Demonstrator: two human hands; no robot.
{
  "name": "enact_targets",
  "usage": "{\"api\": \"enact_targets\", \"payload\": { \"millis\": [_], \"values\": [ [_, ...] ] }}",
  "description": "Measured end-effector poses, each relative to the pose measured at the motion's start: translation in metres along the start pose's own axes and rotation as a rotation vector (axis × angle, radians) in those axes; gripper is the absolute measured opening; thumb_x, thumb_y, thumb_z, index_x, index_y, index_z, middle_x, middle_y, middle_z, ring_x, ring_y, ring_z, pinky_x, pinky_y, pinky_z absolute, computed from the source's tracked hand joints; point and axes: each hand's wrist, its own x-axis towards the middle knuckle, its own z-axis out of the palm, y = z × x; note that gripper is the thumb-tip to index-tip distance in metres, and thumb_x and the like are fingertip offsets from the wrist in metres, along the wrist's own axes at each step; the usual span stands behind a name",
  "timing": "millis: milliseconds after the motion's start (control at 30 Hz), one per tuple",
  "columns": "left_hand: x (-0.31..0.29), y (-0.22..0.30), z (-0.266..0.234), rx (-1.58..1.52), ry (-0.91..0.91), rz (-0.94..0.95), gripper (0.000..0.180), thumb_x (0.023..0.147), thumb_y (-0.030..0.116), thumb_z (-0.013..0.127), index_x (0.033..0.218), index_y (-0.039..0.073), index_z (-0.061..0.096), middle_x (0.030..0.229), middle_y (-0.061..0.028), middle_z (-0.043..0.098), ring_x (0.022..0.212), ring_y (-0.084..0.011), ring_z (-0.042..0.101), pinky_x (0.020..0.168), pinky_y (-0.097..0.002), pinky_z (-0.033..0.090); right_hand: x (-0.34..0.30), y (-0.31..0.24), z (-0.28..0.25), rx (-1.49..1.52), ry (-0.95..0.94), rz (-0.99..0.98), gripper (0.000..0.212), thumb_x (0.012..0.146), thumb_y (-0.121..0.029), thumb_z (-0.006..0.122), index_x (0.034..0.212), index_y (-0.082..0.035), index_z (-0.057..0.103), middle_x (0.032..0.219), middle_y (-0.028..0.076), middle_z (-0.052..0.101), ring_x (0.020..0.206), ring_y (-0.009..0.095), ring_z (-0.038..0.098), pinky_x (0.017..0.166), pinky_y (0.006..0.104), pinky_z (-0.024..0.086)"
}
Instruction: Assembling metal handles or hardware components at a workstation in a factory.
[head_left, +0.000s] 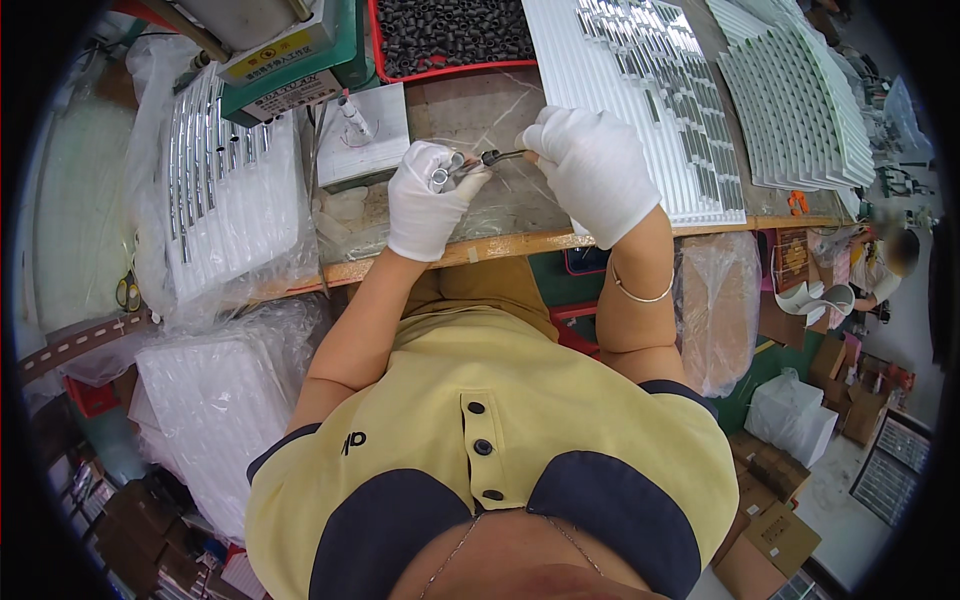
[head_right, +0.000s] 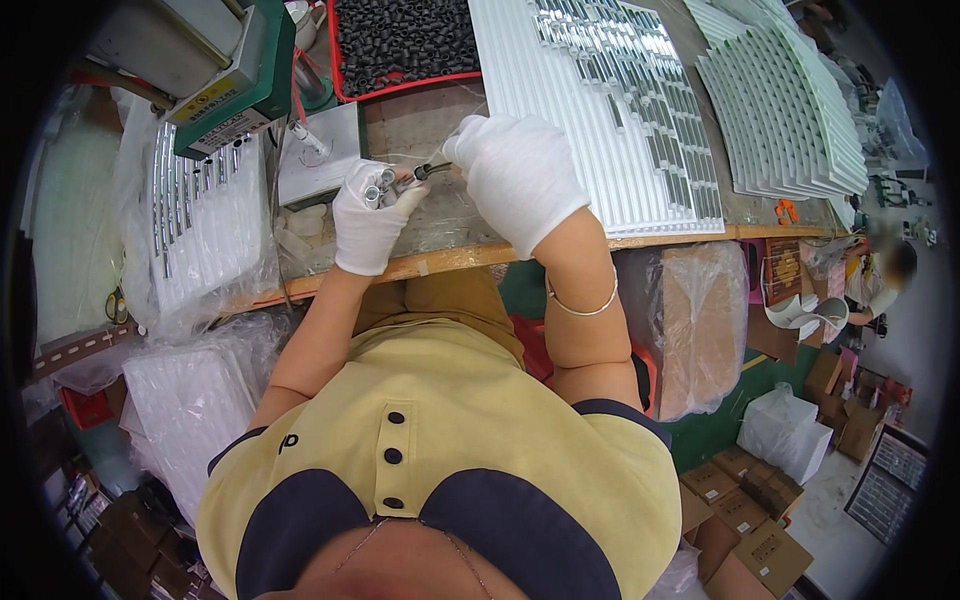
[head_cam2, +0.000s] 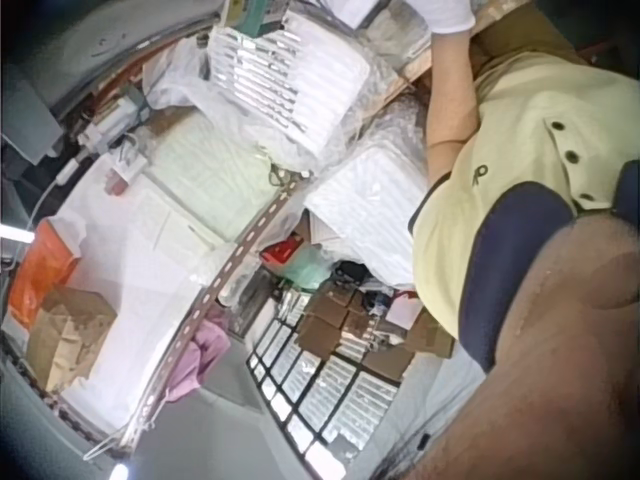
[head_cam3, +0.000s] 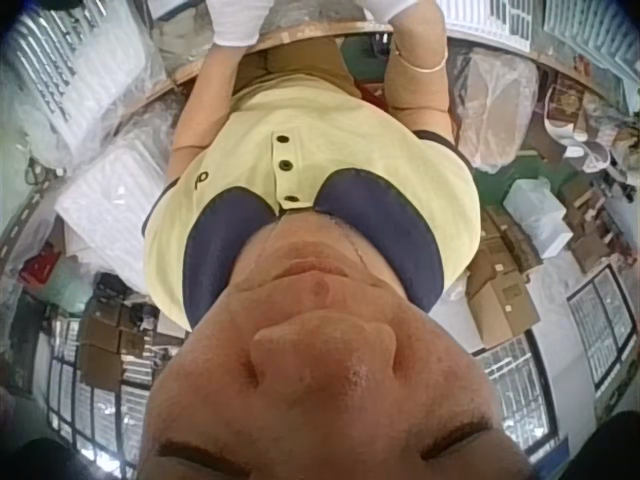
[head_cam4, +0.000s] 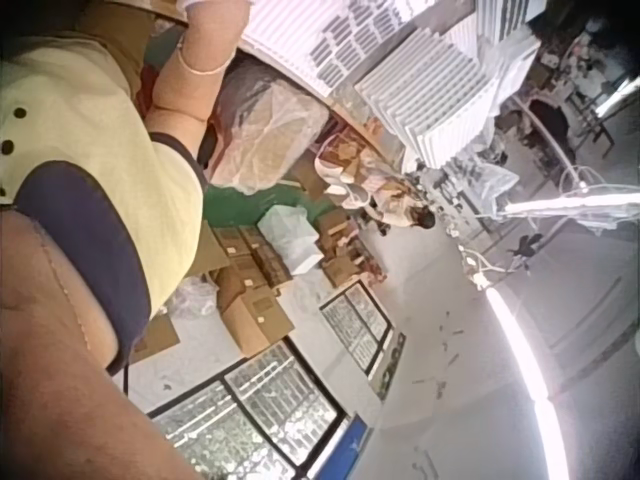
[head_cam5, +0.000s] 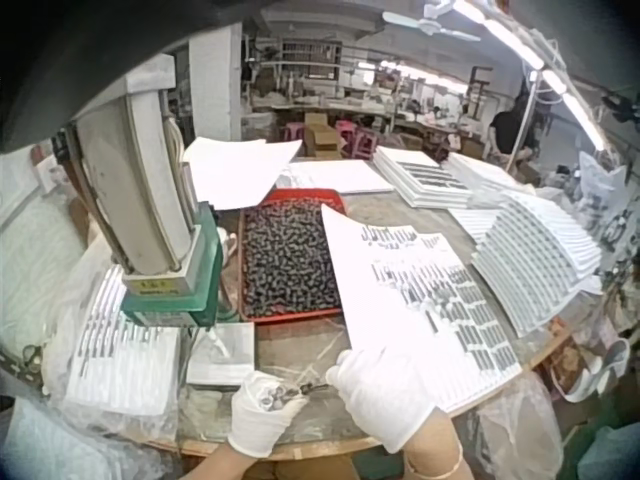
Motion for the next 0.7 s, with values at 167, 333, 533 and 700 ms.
{"api": "enact_targets", "payload": {
  "millis": [167,333,533,700],
  "values": [
    [-0.001,-0.006,0.003,-0.061,0.022,-0.043,0.023,0.066,0.006,0.08,0.08,0.002,0.062,0.079,-0.0044,0.059,0.065,-0.0099,0.055,0.059,-0.023,0.045,0.001,-0.007,-0.003,-0.163,0.006,-0.009,0.006,0.077,-0.011,0.058,0.077,-0.012,0.064,0.077,0.006,0.061,0.074,0.025,0.062,0.061,0.0366,0.05],
    [-0.005,-0.016,-0.006,-0.052,0.043,-0.218,0.023,0.069,0.005,0.077,0.087,0.002,0.063,0.08,-0.0016,0.06,0.067,-0.0081,0.054,0.062,-0.0221,0.045,-0.005,0.053,0.01,0.245,0.122,0.345,0.02,0.08,-0.012,0.056,0.097,-0.007,0.065,0.089,0.012,0.065,0.082,0.028,0.062,0.071,0.036,0.05],
    [-0.003,-0.012,-0.02,-0.215,0.012,-0.338,0.026,0.074,0.007,0.075,0.096,0.001,0.062,0.085,0.0007,0.062,0.074,-0.0058,0.053,0.069,-0.0215,0.043,-0.015,0.161,0.061,-0.022,-0.112,1.08,0.05,0.076,-0.043,0.063,0.11,-0.007,0.062,0.107,0.02,0.063,0.104,0.035,0.059,0.091,0.0399,0.046],
    [-0.004,-0.01,-0.04,-0.343,-0.026,-0.484,0.029,0.076,0.01,0.075,0.099,0.0,0.061,0.087,-0.0001,0.063,0.076,-0.006,0.052,0.068,-0.0213,0.043,-0.016,0.181,0.079,0.022,-0.079,1.016,0.046,0.077,-0.04,0.064,0.105,-0.004,0.064,0.1,0.019,0.065,0.094,0.033,0.062,0.083,0.0397,0.047]
  ]
}}
